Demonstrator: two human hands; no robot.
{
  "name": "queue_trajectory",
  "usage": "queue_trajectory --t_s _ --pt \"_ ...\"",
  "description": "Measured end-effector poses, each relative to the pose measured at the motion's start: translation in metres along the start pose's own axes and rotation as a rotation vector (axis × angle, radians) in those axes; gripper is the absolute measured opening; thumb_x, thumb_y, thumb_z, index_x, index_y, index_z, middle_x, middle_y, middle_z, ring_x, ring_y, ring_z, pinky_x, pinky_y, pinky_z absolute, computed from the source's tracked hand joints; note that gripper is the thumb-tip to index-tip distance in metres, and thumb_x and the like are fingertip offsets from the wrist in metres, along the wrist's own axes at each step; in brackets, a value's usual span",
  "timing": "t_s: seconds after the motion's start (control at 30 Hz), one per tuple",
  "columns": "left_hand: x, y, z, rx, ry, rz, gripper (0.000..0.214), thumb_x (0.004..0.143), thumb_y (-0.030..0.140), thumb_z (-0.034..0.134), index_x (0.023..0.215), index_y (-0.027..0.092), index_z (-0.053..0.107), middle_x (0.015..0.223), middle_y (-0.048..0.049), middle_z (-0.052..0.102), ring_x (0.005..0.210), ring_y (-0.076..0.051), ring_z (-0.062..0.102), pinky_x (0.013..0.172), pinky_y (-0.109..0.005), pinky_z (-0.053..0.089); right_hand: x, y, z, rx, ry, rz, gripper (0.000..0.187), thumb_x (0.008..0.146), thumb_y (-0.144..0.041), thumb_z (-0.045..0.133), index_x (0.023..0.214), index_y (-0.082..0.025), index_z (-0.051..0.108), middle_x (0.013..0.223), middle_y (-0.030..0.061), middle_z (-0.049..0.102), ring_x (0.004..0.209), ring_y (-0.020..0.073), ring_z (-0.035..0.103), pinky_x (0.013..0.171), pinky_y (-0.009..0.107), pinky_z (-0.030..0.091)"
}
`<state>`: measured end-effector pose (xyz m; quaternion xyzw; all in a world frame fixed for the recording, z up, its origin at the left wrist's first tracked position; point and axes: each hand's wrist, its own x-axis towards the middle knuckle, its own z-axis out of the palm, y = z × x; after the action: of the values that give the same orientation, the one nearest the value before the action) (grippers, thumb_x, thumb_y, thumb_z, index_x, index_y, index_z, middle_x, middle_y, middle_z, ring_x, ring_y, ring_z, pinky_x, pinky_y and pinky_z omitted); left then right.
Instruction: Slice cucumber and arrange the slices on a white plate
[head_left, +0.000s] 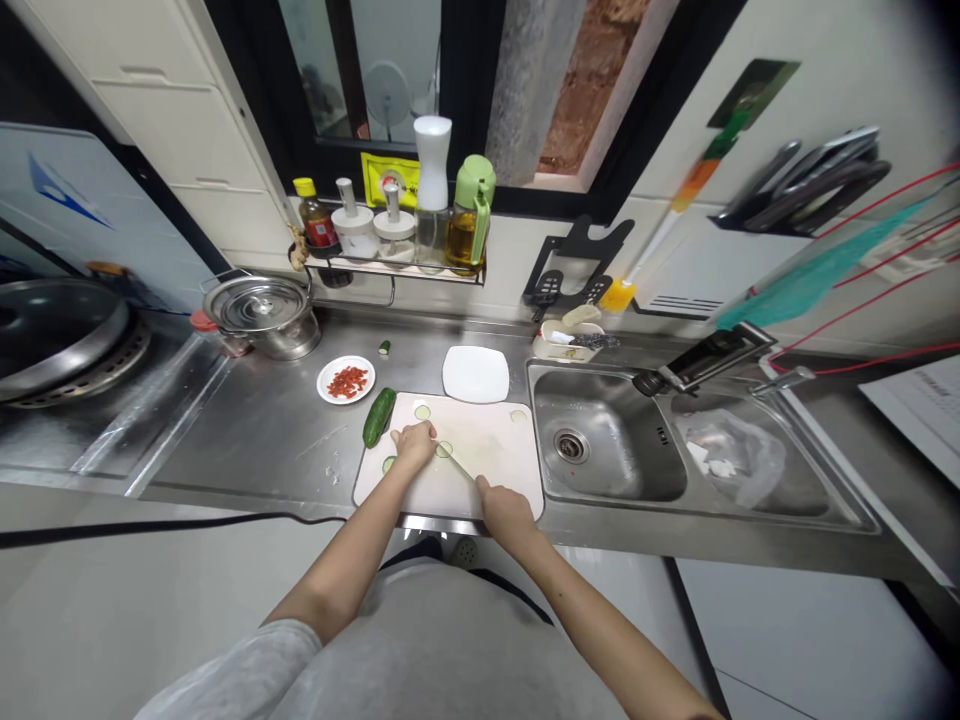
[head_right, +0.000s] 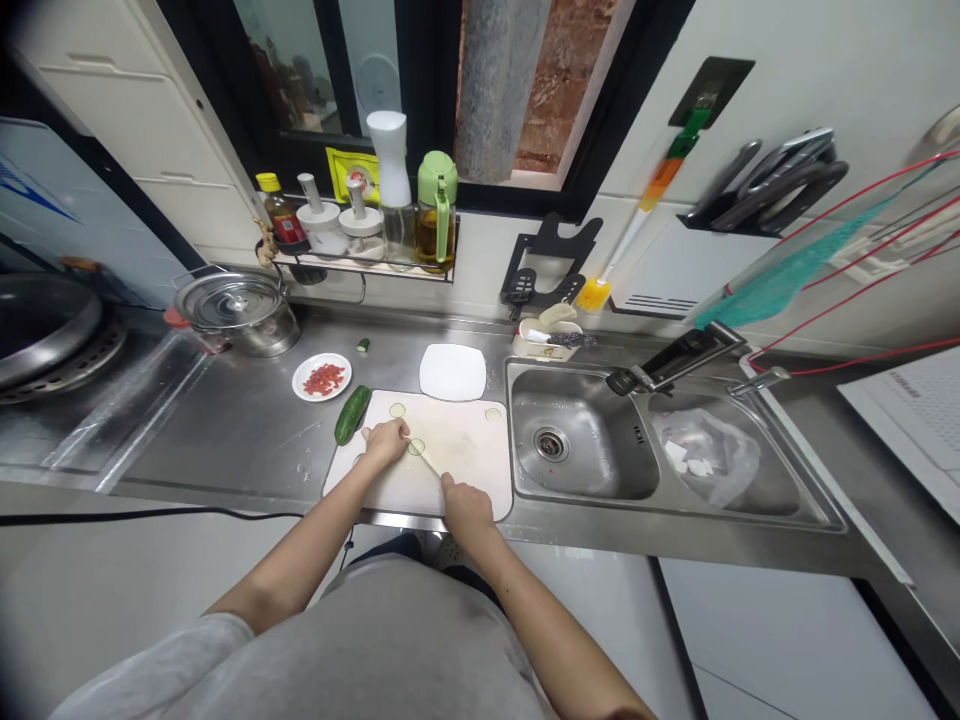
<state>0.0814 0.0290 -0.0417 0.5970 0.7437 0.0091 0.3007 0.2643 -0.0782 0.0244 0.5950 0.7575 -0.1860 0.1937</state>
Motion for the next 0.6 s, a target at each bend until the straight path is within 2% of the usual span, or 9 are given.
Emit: queue_trajectory --t_s 0.13,0.33,0.47,0.6 --pt "-0.003 0.000 0.001 0.000 0.006 0.022 0.019 0.078 0.025 0.055 0.095 0.027 0.064 0.099 -0.0063 0.070 0.106 -0.028 0.056 0.090 -0.042 0.026 0.002 0.001 0.001 -0.044 0.019 0.001 0.035 0.088 -0.004 0.035 0.118 -0.018 0.046 0.092 0.0137 0.069 0.091 0.0224 0.067 0.072 0.028 0.046" --pt "-0.008 -0.005 0.002 -0.031 -0.009 0.235 0.032 0.085 0.017 0.046 0.100 0.031 0.069 0.113 -0.0057 0.063 0.111 -0.026 0.050 0.090 -0.042 0.026 0.007 0.007 -0.008 -0.082 -0.001 -0.045 0.032 0.088 -0.005 0.038 0.117 -0.017 0.046 0.093 0.0136 0.069 0.091 0.0211 0.068 0.072 0.027 0.048" --pt "-0.008 -0.006 0.001 -0.031 -0.015 0.252 0.034 0.083 0.014 0.047 0.098 0.032 0.071 0.111 -0.0061 0.063 0.110 -0.026 0.049 0.089 -0.042 0.026 0.009 0.009 -0.018 -0.091 -0.020 -0.063 0.032 0.088 -0.005 0.036 0.116 -0.017 0.047 0.094 0.0133 0.069 0.092 0.0220 0.068 0.072 0.029 0.048" --pt "-0.005 -0.006 0.000 -0.028 -0.027 0.251 0.033 0.083 0.014 0.048 0.099 0.032 0.071 0.112 -0.0060 0.062 0.110 -0.027 0.049 0.090 -0.043 0.026 0.009 0.011 -0.018 -0.098 -0.030 -0.075 0.034 0.088 -0.004 0.035 0.117 -0.016 0.047 0.095 0.0136 0.069 0.092 0.0225 0.068 0.073 0.030 0.049"
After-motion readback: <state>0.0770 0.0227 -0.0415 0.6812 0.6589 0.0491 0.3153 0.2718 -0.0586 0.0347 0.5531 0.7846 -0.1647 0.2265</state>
